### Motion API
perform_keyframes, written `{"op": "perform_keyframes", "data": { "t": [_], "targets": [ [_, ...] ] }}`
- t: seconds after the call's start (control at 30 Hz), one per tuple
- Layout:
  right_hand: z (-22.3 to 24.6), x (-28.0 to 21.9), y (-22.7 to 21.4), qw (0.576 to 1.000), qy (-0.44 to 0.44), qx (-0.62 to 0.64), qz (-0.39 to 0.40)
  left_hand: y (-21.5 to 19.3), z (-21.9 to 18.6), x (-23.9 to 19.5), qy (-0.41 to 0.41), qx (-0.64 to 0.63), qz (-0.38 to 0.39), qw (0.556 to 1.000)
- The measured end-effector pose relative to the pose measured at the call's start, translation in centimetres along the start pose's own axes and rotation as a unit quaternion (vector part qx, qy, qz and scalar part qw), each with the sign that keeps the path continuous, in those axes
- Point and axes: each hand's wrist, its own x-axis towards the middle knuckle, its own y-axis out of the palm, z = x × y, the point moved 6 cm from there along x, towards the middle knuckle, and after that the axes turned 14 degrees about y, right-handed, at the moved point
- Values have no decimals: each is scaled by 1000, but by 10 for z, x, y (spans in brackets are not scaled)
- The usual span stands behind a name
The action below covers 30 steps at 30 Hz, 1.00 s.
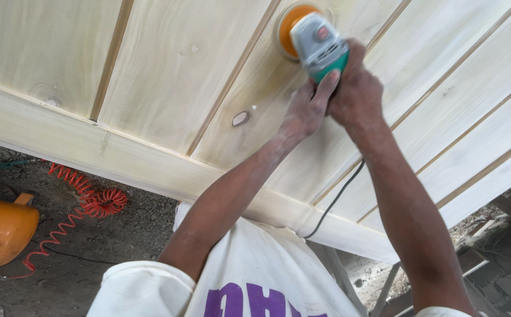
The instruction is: The person uses a handheld electric sander to smooth the surface of a large, light-colored wooden panel. They move the sander in circular and linear motions across the wood grain, covering various sections of the panel.
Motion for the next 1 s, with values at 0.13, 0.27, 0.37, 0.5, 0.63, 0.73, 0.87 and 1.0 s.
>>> {"op": "perform_keyframes", "data": {
  "t": [0.13, 0.27, 0.37, 0.5, 0.63, 0.73, 0.87, 1.0],
  "targets": [
    [-21, 33, -13, 999, -5, -4, -47, 12, -17, 48, 16, 38, 0, 999],
    [-29, 44, -19, 997, 4, 31, -69, 21, -25, 58, 17, 45, -2, 999],
    [-18, 26, -11, 998, 15, 34, -54, 7, -14, 39, 2, 87, -4, 996],
    [14, -27, 23, 998, 55, -2, -11, -23, 7, -26, -4, 65, -13, 998],
    [45, -92, 69, 993, 94, -4, 66, -61, 35, -113, 9, 36, -54, 998],
    [71, -134, 91, 999, -15, -1, 42, -80, 66, -170, -18, 54, -47, 997],
    [81, -178, 119, 993, -3, -11, 117, -92, 89, -227, 19, 42, -40, 998],
    [74, -192, 124, 989, -9, -32, 142, -86, 112, -248, -47, 58, 10, 997]
  ]
}}
